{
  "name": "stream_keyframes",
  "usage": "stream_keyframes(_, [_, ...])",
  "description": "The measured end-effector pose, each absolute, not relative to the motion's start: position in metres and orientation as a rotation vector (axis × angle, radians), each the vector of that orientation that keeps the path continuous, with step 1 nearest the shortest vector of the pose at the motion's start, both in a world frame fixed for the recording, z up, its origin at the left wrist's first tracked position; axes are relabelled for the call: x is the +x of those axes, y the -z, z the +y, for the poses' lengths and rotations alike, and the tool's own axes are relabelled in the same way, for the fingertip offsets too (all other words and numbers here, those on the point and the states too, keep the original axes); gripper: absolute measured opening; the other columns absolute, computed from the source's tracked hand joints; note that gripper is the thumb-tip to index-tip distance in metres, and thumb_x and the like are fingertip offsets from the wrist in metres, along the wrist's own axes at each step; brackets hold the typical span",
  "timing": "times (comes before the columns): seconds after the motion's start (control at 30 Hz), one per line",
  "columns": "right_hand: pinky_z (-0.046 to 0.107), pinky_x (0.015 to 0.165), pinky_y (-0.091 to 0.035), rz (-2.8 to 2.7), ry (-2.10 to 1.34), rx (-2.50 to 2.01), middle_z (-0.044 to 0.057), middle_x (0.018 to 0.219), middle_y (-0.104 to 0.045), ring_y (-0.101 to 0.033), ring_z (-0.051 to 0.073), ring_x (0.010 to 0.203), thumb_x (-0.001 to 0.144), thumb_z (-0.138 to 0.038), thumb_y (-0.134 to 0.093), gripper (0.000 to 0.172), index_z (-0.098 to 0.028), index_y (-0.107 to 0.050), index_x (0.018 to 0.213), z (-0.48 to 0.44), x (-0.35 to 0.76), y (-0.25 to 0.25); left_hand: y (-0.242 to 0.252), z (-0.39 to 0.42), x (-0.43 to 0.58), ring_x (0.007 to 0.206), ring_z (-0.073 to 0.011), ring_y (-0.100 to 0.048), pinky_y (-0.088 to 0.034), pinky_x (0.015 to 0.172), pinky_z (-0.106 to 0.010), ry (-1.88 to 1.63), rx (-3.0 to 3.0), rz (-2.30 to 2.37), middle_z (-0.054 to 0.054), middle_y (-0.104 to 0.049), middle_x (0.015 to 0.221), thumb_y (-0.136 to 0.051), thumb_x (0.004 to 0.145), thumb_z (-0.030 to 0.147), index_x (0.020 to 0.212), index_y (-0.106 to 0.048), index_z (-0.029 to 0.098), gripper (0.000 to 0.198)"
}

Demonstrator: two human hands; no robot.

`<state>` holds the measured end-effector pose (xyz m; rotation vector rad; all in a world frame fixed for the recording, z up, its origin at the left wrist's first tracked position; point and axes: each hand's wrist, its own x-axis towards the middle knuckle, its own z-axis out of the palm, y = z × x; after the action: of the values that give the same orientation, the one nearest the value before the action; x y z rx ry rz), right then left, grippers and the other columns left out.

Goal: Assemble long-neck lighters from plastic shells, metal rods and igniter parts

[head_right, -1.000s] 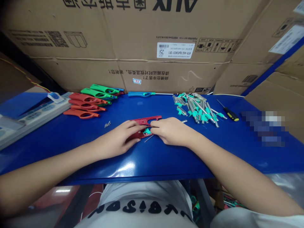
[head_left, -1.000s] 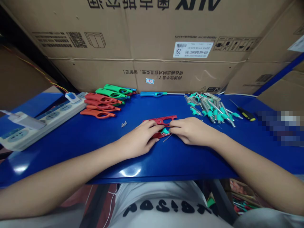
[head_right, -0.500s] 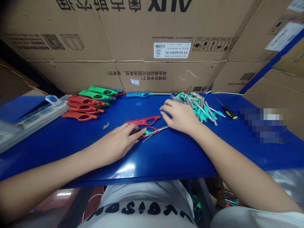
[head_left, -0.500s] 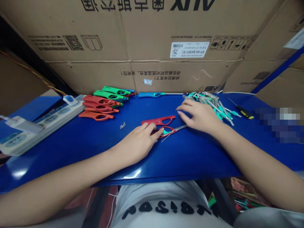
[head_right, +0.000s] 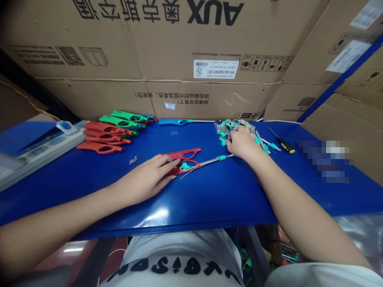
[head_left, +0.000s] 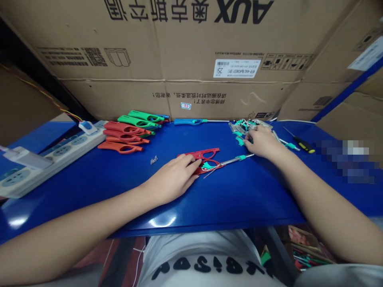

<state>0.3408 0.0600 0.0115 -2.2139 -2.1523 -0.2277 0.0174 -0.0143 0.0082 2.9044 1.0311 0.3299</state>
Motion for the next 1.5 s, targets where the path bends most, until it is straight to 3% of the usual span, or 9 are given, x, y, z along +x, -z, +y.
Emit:
stream_keyframes(0.13, [0.045, 0.088, -0.047, -2.2, 0.174, -2.141, 0.016, 0.103, -0.06, -0.057, 0.034, 0.104, 0.085, -0.029, -0.058, 0.023, -0.015, -0.073, 0.094, 0.065, 0.349, -0.008, -0.008, -0.013, 0.016, 0.106, -0.0268, -0.061, -0.056, 0.094, -0.044, -0.36, 2.861, 1.033, -0.013, -0.063, 0.116, -0.051, 0.101, 0.027, 0.126, -0.066, 0.014, 0.031])
stream_keyframes(0.33, [0.047, 0.091, -0.047, -2.153, 0.213, -2.151, 0.017, 0.102, -0.059, -0.056, 0.034, 0.102, 0.085, -0.029, -0.06, 0.019, -0.014, -0.071, 0.084, 0.065, 0.345, -0.002, -0.012, -0.017, 0.02, 0.103, -0.0288, -0.062, -0.057, 0.091, -0.046, -0.255, 2.966, 1.069, -0.015, -0.064, 0.114, -0.046, 0.103, 0.024, 0.127, -0.066, 0.011, 0.034])
stream_keyframes(0.53, [0.052, 0.09, -0.047, -2.041, 0.305, -2.205, 0.025, 0.115, -0.058, -0.057, 0.041, 0.11, 0.087, -0.026, -0.059, 0.023, -0.008, -0.067, 0.101, 0.052, 0.333, -0.016, -0.008, -0.015, 0.02, 0.109, -0.0288, -0.061, -0.055, 0.095, -0.044, -0.328, 2.942, 1.033, -0.016, -0.063, 0.117, -0.049, 0.102, 0.025, 0.131, -0.064, 0.01, 0.035])
stream_keyframes(0.63, [0.05, 0.086, -0.048, -1.978, 0.317, -2.098, 0.023, 0.112, -0.061, -0.06, 0.038, 0.105, 0.087, -0.026, -0.06, 0.02, -0.011, -0.066, 0.1, 0.049, 0.331, -0.022, -0.007, -0.012, 0.018, 0.103, -0.0263, -0.06, -0.056, 0.092, -0.041, -0.368, 2.902, 0.998, -0.014, -0.063, 0.113, -0.049, 0.102, 0.026, 0.133, -0.063, 0.012, 0.036])
stream_keyframes(0.8, [0.036, 0.068, -0.049, -2.009, -0.231, -1.597, 0.006, 0.076, -0.063, -0.06, 0.022, 0.071, 0.084, -0.035, -0.065, 0.018, -0.019, -0.063, 0.091, 0.042, 0.311, -0.023, -0.011, -0.012, 0.018, 0.095, -0.0256, -0.059, -0.056, 0.085, -0.042, -0.263, 2.953, 1.012, -0.013, -0.061, 0.108, -0.044, 0.104, 0.027, 0.133, -0.065, 0.015, 0.038])
stream_keyframes(0.97, [0.027, 0.056, -0.043, -1.992, -0.718, -1.264, 0.001, 0.072, -0.061, -0.053, 0.014, 0.06, 0.083, -0.044, -0.069, 0.027, -0.019, -0.063, 0.089, 0.019, 0.271, -0.014, -0.015, -0.014, 0.018, 0.101, -0.028, -0.061, -0.056, 0.089, -0.045, -0.199, 2.985, 1.019, -0.015, -0.063, 0.111, -0.041, 0.104, 0.024, 0.131, -0.066, 0.015, 0.037])
stream_keyframes(1.23, [0.024, 0.054, -0.038, -2.028, -0.684, -1.264, -0.003, 0.064, -0.055, -0.047, 0.011, 0.056, 0.085, -0.036, -0.068, 0.018, -0.018, -0.066, 0.089, 0.007, 0.256, -0.005, -0.024, -0.008, 0.01, 0.104, -0.0259, -0.068, -0.057, 0.09, -0.039, -0.538, 2.689, 1.176, -0.014, -0.065, 0.121, -0.051, 0.102, 0.036, 0.141, -0.055, 0.015, 0.044])
stream_keyframes(1.33, [0.025, 0.06, -0.041, -2.101, -0.683, -1.151, -0.001, 0.072, -0.06, -0.05, 0.012, 0.063, 0.086, -0.031, -0.068, 0.014, -0.018, -0.066, 0.091, 0.004, 0.255, -0.007, -0.024, -0.008, 0.01, 0.119, -0.0281, -0.062, -0.053, 0.101, -0.042, -0.645, 2.733, 1.093, -0.015, -0.062, 0.132, -0.054, 0.101, 0.034, 0.141, -0.053, 0.013, 0.045])
stream_keyframes(1.5, [0.025, 0.063, -0.041, -2.207, -0.685, -0.932, 0.002, 0.084, -0.066, -0.052, 0.012, 0.067, 0.091, -0.03, -0.066, 0.012, -0.019, -0.066, 0.095, -0.005, 0.249, -0.011, -0.02, -0.011, 0.015, 0.118, -0.0215, -0.064, -0.052, 0.102, -0.037, -0.635, 2.656, 0.783, -0.01, -0.067, 0.131, -0.047, 0.104, 0.028, 0.136, -0.057, 0.019, 0.034])
